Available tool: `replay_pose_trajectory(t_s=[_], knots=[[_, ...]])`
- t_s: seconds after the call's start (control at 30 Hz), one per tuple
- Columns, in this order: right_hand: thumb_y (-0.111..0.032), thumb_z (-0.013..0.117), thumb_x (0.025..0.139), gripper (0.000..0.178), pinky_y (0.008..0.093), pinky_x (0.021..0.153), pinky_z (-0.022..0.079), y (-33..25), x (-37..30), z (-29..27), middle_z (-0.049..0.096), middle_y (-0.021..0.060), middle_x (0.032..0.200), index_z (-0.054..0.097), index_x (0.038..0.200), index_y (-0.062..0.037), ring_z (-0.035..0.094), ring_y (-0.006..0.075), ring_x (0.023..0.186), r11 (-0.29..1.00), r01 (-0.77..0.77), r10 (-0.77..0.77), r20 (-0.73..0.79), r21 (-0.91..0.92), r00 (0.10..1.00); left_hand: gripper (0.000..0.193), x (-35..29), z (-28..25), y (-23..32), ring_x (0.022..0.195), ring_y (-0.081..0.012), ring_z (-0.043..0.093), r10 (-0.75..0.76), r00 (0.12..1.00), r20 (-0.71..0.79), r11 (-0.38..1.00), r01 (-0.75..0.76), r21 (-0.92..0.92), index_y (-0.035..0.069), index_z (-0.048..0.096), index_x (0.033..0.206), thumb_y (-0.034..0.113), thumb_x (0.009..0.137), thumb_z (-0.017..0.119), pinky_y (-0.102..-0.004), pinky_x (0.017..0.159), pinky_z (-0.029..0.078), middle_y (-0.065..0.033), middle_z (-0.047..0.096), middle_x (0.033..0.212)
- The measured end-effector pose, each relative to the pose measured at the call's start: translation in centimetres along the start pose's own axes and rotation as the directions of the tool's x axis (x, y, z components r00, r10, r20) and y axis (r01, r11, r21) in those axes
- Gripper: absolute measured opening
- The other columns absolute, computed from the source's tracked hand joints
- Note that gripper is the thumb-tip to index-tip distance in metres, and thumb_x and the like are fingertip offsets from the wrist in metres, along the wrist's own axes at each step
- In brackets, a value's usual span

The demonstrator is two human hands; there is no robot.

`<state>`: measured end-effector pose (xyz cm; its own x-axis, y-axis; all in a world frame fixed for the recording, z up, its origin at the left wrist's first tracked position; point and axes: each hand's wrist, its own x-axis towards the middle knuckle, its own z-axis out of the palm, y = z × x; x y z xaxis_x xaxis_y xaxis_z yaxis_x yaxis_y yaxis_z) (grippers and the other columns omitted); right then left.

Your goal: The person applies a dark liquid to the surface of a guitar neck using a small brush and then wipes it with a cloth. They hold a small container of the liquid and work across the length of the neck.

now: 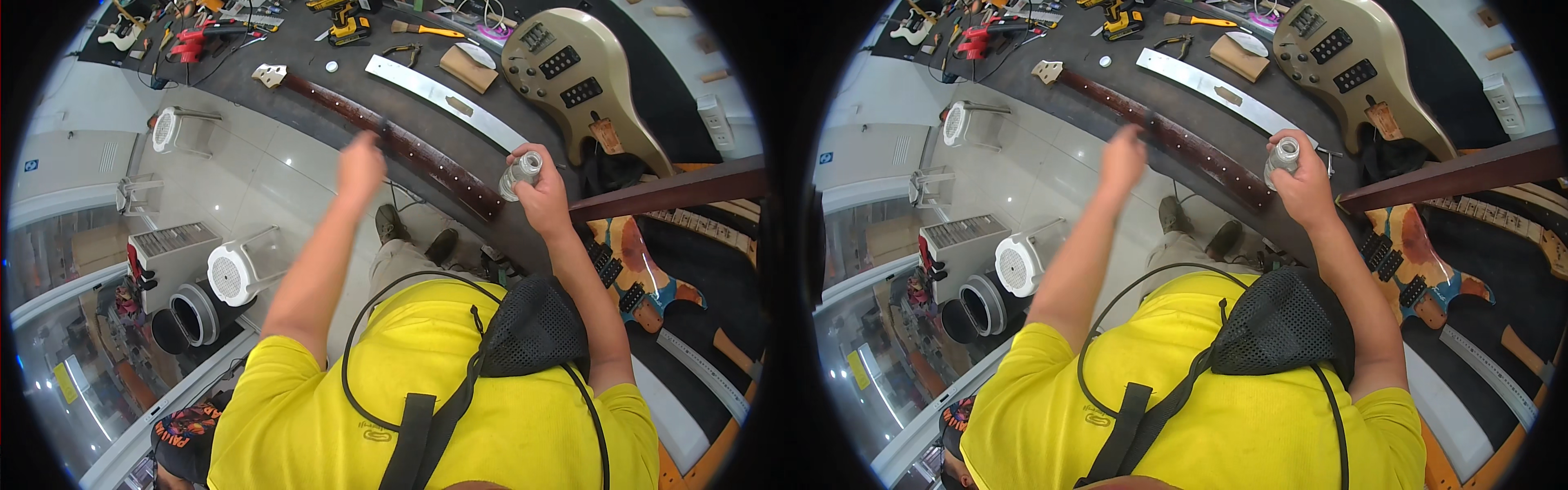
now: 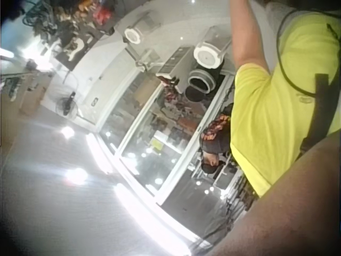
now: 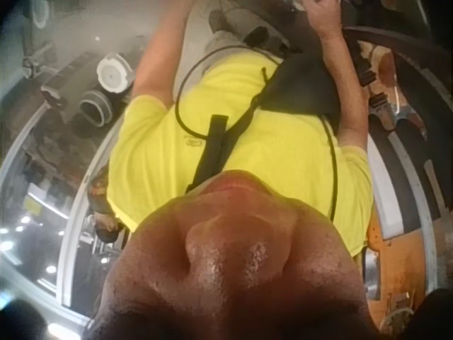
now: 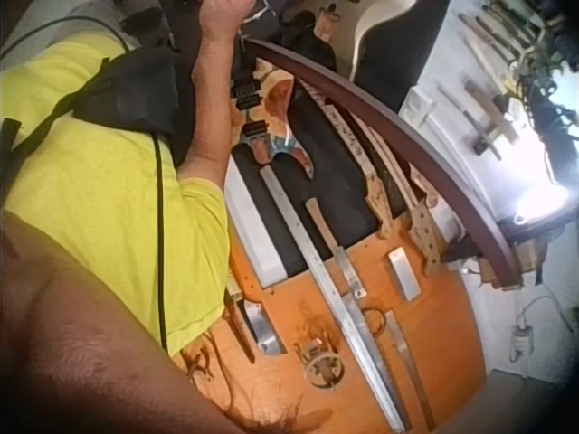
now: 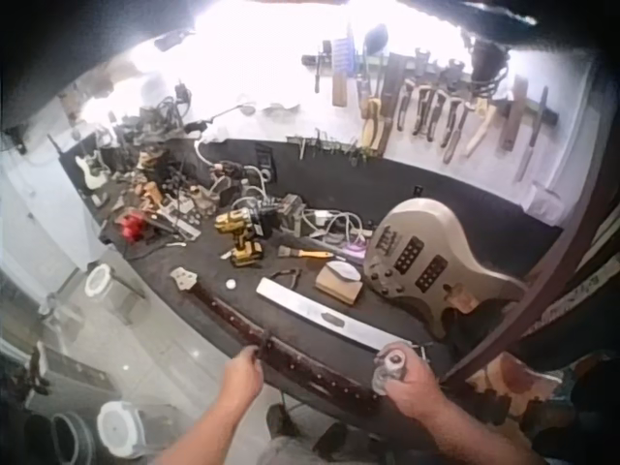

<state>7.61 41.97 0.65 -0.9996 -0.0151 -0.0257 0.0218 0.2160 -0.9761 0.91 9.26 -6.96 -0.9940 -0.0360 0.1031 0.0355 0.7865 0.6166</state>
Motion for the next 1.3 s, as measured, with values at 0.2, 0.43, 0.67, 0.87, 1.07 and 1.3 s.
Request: replay_pose_trajectory(t_s=[0.2, 0.43, 0.67, 0.87, 1.07, 1.3], knots=[[0.004, 0.053, 0.078, 0.044, 0.0312, 0.099, 0.049, 0.7, -0.1, 0.9, 0.067, 0.0084, 0.111, 0.058, 0.121, -0.0063, 0.064, 0.0173, 0.107, 1.000, 0.015, -0.016, 0.033, 0.018, 0.999, 0.033, 2.8, -0.8, -7.0, 0.099, -0.0398, 0.073, -0.206, 0.973, 0.108, 0.978, 0.203, 0.036, 0.006, 0.072, 0.126, 0.007, 0.094, 0.062, -0.0449, 0.087, 0.057, -0.0219, 0.076, 0.107], [0.003, 0.053, 0.078, 0.044, 0.0311, 0.099, 0.048, 1.2, 0.0, 0.5, 0.067, 0.0085, 0.110, 0.058, 0.120, -0.0058, 0.064, 0.0176, 0.106, 1.000, -0.013, 0.012, 0.016, 0.018, 1.000, 0.035, -10.5, 3.6, 5.0, 0.104, -0.0431, 0.071, 0.016, 0.900, 0.435, 0.991, 0.042, -0.125, 0.004, 0.071, 0.125, 0.003, 0.092, 0.059, -0.0485, 0.091, 0.057, -0.0252, 0.074, 0.112], [0.002, 0.054, 0.079, 0.042, 0.0299, 0.098, 0.048, 0.0, 0.8, 0.5, 0.067, 0.0069, 0.110, 0.058, 0.120, -0.0058, 0.063, 0.0164, 0.106, 1.000, 0.027, -0.027, 0.021, -0.001, 0.999, 0.031, 1.6, -1.8, -1.6, 0.093, -0.0456, 0.071, -0.130, 0.988, -0.078, 0.990, 0.134, 0.046, 0.003, 0.072, 0.119, 0.004, 0.092, 0.057, -0.0526, 0.082, 0.057, -0.0262, 0.074, 0.100], [0.002, 0.055, 0.079, 0.042, 0.0300, 0.098, 0.048, 1.0, 0.2, 0.3, 0.067, 0.0069, 0.111, 0.059, 0.120, -0.0056, 0.064, 0.0165, 0.107, 1.000, 0.002, -0.002, 0.001, -0.006, 1.000, 0.032, -8.8, 4.7, 5.0, 0.091, -0.0474, 0.071, -0.128, 0.952, 0.279, 0.985, 0.155, -0.076, 0.005, 0.068, 0.124, 0.005, 0.093, 0.058, -0.0548, 0.081, 0.056, -0.0292, 0.072, 0.095], [0.002, 0.055, 0.079, 0.042, 0.0307, 0.098, 0.048, 1.1, 0.6, -0.6, 0.068, 0.0070, 0.111, 0.059, 0.120, -0.0055, 0.064, 0.0166, 0.106, 1.000, 0.014, -0.014, -0.023, -0.006, 1.000, 0.036, -11.5, 5.3, 8.4, 0.091, -0.0459, 0.072, 0.093, 0.892, 0.443, 0.974, 0.010, -0.225, 0.007, 0.067, 0.127, 0.005, 0.092, 0.059, -0.0543, 0.082, 0.057, -0.0277, 0.073, 0.095], [0.004, 0.054, 0.079, 0.042, 0.0291, 0.093, 0.050, 0.7, 0.5, -2.2, 0.066, 0.0046, 0.109, 0.059, 0.119, -0.0061, 0.062, 0.0130, 0.103, 0.999, 0.020, -0.017, -0.071, 0.050, 0.997, 0.035, -4.5, 3.2, 4.4, 0.092, -0.0464, 0.071, -0.184, 0.975, 0.124, 0.980, 0.192, -0.059, 0.002, 0.068, 0.127, 0.002, 0.094, 0.055, -0.0519, 0.079, 0.056, -0.0290, 0.072, 0.102]])
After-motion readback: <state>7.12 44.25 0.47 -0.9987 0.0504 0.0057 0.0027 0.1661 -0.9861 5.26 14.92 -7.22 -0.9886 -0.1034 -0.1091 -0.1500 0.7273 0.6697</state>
